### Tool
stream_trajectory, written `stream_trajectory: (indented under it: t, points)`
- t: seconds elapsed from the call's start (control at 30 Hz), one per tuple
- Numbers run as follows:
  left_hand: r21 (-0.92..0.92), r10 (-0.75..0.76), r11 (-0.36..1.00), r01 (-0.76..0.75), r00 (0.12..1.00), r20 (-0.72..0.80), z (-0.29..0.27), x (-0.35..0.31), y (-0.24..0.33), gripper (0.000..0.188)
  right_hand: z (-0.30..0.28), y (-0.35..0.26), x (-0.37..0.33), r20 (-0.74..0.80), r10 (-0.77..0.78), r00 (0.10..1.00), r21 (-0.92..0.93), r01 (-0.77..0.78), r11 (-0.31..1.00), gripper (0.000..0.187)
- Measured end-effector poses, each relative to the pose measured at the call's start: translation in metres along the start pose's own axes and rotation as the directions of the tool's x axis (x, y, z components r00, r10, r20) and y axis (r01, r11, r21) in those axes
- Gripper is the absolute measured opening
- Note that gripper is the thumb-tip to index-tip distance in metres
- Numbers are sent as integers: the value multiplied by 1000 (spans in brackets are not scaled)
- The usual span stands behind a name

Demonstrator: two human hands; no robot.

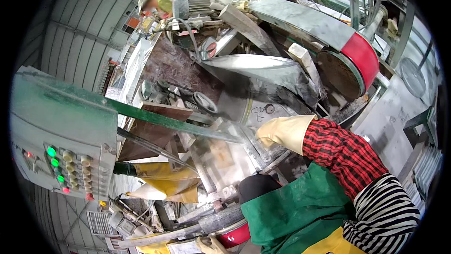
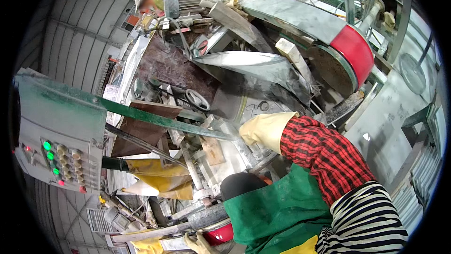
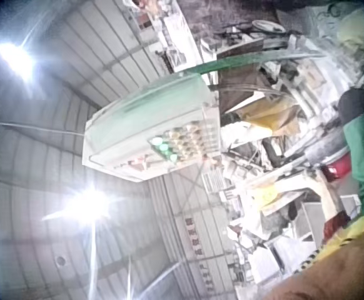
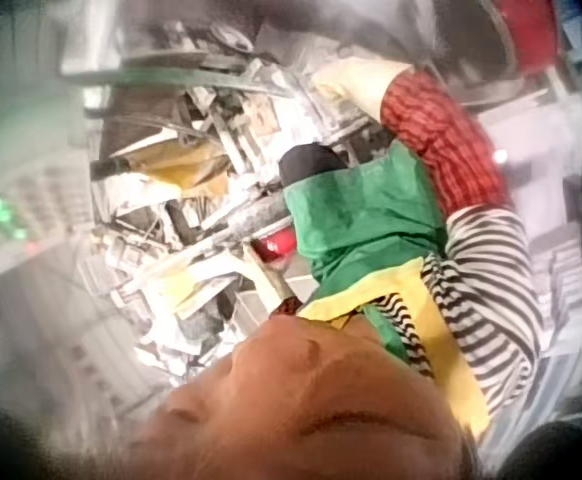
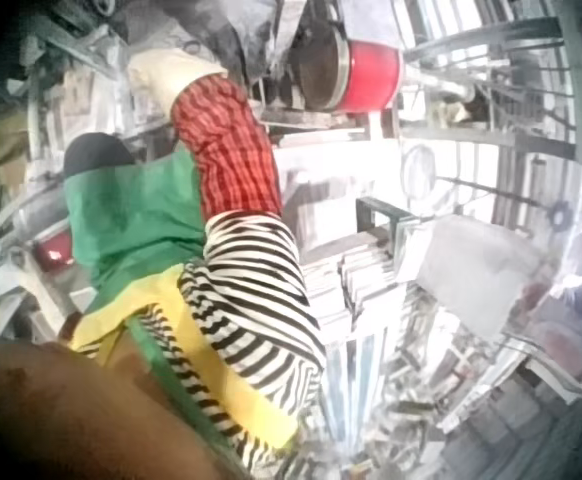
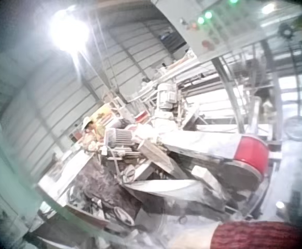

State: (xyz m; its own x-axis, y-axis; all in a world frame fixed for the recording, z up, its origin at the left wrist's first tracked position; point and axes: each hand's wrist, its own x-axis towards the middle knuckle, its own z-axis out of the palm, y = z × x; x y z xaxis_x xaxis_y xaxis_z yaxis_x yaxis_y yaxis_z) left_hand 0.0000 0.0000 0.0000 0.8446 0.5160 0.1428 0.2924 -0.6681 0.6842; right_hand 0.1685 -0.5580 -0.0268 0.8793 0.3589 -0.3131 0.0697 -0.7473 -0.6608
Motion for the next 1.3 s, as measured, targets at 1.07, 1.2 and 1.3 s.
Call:
stream_trajectory:
  t: [1.07,1.2,1.3]
  points:
    - [43,647,715,-698,683,339,24,20,160,51,-93,102,-156,-844,525,-113,460,351,815,61]
    - [383,706,594,-707,687,174,-9,20,100,47,-92,184,-237,-670,634,-385,612,197,766,62]
    - [604,768,482,-634,637,56,-29,18,54,45,-100,184,-267,-500,733,-460,826,2,564,65]
